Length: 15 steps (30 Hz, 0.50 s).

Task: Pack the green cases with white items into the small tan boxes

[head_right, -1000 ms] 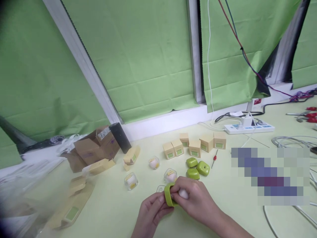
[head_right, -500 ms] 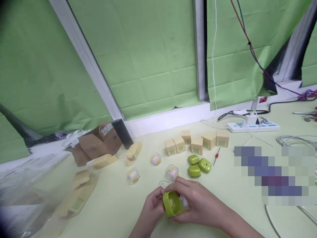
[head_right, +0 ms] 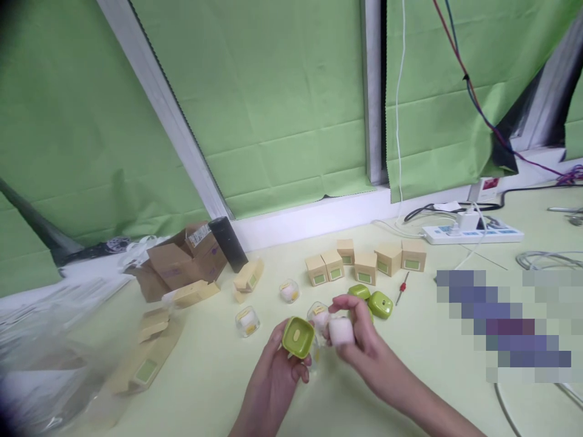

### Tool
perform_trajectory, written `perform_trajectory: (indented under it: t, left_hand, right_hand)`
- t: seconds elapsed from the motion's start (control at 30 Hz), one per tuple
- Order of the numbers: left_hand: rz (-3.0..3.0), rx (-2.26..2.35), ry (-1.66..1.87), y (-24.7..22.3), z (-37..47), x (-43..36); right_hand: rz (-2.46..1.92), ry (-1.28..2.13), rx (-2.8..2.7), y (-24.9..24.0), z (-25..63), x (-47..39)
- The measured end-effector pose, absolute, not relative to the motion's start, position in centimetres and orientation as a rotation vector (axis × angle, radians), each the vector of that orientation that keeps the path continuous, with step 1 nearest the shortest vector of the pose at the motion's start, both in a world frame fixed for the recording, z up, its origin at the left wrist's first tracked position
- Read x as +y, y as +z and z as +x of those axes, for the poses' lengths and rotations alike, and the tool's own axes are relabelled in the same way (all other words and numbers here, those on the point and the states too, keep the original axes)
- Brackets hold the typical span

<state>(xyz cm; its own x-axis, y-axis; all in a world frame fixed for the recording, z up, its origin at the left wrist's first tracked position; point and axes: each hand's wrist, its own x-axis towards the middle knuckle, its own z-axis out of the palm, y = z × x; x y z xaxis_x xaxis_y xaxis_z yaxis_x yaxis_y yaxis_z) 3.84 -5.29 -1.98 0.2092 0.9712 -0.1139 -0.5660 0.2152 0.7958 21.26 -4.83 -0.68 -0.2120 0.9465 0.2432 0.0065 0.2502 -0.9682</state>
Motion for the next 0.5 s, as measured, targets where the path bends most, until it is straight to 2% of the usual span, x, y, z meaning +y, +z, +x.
perform_trajectory:
  t: [0.17, 0.33, 0.5]
  left_hand:
    - [0.608, 0.656, 1.085, -1.9, 3.6, -5.5]
    - [0.598, 0.612, 1.000, -2.0, 4.3, -5.7]
    - [0.571, 0.605, 0.954, -2.7, 4.8, -5.8]
  right_hand:
    - [-0.913, 1.268, -1.235, 0.2, 21.8, -4.0]
    - [-0.905, 1.378, -1.369, -0.1, 21.9, -3.9]
    - [-0.970, 0.868, -1.674, -0.8, 21.8, -4.4]
